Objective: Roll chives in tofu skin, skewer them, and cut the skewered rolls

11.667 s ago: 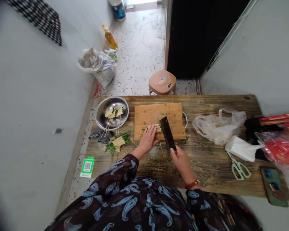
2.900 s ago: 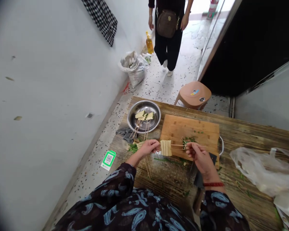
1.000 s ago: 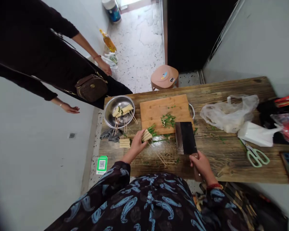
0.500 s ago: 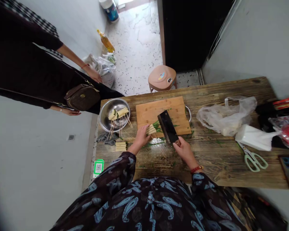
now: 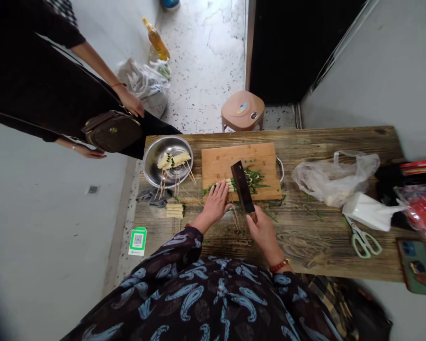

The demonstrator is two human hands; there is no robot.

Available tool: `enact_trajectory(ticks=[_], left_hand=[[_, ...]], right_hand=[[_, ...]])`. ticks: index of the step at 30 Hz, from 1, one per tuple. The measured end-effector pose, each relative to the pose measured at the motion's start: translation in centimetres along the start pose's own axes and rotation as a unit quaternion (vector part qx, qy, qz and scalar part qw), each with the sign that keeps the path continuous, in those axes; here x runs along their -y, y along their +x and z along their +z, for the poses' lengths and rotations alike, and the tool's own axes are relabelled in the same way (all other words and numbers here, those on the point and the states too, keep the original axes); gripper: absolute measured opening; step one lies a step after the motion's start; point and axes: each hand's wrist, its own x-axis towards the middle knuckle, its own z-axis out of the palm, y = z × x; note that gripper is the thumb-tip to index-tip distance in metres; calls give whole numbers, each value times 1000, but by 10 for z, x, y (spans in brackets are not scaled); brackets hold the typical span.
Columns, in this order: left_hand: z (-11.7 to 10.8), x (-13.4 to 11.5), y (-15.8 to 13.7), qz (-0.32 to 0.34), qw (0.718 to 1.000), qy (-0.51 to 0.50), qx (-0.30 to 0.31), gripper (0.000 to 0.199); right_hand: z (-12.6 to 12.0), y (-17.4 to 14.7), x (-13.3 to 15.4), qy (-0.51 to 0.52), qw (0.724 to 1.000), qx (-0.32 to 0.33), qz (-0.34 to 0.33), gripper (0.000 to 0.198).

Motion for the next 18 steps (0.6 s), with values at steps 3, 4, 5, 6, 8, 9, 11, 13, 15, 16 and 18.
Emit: enact_trajectory(ticks=[3,4,5,6,8,9,11,13,15,16,18], left_hand=[[4,-1,2,-1,1000,12,9,86],[5,-1,2,-3,1000,12,10,87],[5,-1,2,-4,1000,10,9,87],[5,-1,2,-6,1000,8,7,87],[5,-1,1,-8,1000,1,1,87],[5,-2,1,-9,1000,-3,-3,87],[5,-2,0,-11,1000,-10,-7,87],[5,-1,0,-10,1000,-13,-5,87],[5,0,0,-9,1000,-14,-1,87],[6,0,0,-8,1000,-14,0,87],[6,1,0,-7,1000,-15,2,87]], right_hand=[[7,2,8,2,1000,-15,13,37],[8,2,9,2,1000,-14,15,37],[10,2,10,1,1000,-11,14,38],[10,2,11,-1,1000,-7,11,38],[12,1,13,-6,1000,-2,8,38],[13,0,14,-8,1000,-2,10,38],[16,-1,15,-13,1000,-7,18,38],[19,-1,16,-17,1000,-9,22,38],[21,0,17,-16,1000,-4,23,38],[21,0,17,-16,1000,-1,25,38],[21,0,18,-20,999,2,28,39]])
